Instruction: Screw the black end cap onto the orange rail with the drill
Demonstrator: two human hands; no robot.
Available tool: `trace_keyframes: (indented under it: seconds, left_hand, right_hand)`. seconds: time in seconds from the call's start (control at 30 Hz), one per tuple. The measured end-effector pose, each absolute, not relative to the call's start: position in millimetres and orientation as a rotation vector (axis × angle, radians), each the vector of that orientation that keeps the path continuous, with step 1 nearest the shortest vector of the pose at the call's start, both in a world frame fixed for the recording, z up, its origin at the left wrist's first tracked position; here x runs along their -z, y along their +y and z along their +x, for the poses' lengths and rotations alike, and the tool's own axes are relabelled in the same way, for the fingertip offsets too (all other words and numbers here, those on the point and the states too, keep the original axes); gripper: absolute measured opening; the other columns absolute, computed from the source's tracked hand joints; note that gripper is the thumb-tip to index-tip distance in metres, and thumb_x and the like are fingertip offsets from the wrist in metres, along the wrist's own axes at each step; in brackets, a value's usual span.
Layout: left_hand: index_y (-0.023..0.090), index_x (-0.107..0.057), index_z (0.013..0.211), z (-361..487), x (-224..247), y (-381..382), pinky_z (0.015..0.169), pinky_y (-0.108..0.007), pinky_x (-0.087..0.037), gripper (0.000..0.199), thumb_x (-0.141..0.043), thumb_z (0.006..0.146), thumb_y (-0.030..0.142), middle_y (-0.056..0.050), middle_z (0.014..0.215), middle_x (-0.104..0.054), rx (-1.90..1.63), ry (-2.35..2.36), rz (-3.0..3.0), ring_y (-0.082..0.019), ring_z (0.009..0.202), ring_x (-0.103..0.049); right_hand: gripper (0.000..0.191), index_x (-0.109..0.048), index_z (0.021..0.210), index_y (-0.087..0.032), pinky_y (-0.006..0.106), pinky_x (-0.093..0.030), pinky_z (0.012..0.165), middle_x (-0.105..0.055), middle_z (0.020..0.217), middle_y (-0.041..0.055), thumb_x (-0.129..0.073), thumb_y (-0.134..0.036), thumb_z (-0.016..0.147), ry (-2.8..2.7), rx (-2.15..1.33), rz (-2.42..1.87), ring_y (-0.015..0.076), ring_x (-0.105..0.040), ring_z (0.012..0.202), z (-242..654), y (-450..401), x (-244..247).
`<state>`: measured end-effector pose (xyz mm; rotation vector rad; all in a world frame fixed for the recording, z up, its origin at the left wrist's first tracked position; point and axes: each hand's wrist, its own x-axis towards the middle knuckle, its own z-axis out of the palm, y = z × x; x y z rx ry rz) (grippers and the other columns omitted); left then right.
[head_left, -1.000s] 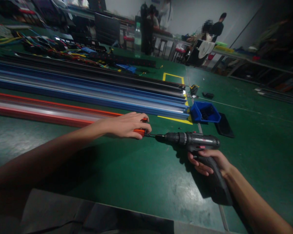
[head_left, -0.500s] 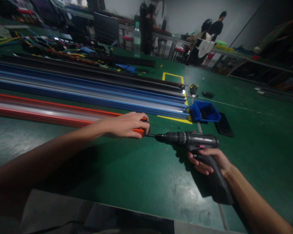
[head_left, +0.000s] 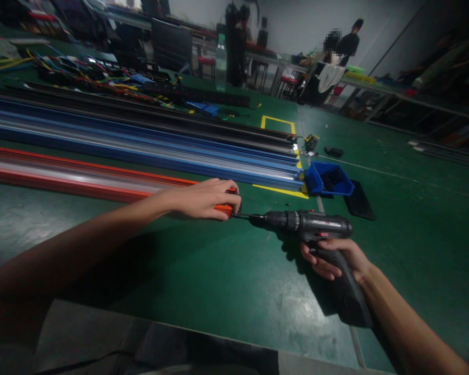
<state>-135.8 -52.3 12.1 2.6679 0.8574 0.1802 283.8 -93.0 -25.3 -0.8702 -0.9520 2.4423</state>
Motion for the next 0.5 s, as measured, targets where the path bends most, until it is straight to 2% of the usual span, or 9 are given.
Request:
trace_keyframes:
  seconds: [0.07, 0.23, 0.37, 0.5]
  left_hand:
    - [0.032, -0.066, 0.117, -136.2, -12.0, -52.5, 0.097, -0.033, -0.041, 0.02, -0.063, 0.099, 0.04, -0.005, 0.131, -0.058, -0.193, 0.872, 2.646, -0.022, 0.112, -0.058]
    - [0.031, -0.05, 0.142, -134.4, -13.5, -52.8, 0.1, -0.033, -0.041, 0.05, -0.066, 0.096, 0.041, -0.006, 0.136, -0.059, -0.198, 0.94, 2.611, -0.024, 0.119, -0.059]
    - [0.023, -0.046, 0.145, -131.2, -13.7, -52.9, 0.098, -0.033, -0.043, 0.059, -0.068, 0.094, 0.043, -0.01, 0.137, -0.061, -0.211, 1.02, 2.662, -0.026, 0.119, -0.062]
    - [0.021, -0.049, 0.141, -129.8, -12.2, -52.6, 0.097, -0.035, -0.044, 0.057, -0.067, 0.093, 0.044, -0.012, 0.136, -0.062, -0.209, 1.031, 2.702, -0.027, 0.117, -0.064]
  right_hand:
    - [0.028, -0.075, 0.099, -0.003, 0.019, -0.051, 0.045, -0.071, 0.082, 0.0131, -0.065, -0.028, 0.094, -0.954, -2.437, -0.869, 0.0042, -0.048, 0.038, 283.7, -93.1, 25.4]
    - [0.027, -0.075, 0.099, -0.003, 0.02, -0.053, 0.047, -0.072, 0.081, 0.0124, -0.067, -0.027, 0.092, -0.959, -2.469, -0.845, 0.0037, -0.048, 0.038, 283.9, -92.0, 25.6]
    - [0.026, -0.075, 0.098, -0.004, 0.021, -0.054, 0.048, -0.073, 0.082, 0.0113, -0.067, -0.028, 0.092, -0.974, -2.482, -0.869, 0.0041, -0.049, 0.039, 284.4, -91.1, 25.1]
    - [0.025, -0.074, 0.097, -0.006, 0.021, -0.054, 0.047, -0.072, 0.081, 0.0096, -0.067, -0.029, 0.091, -0.989, -2.481, -0.871, 0.004, -0.048, 0.039, 285.0, -90.7, 25.3]
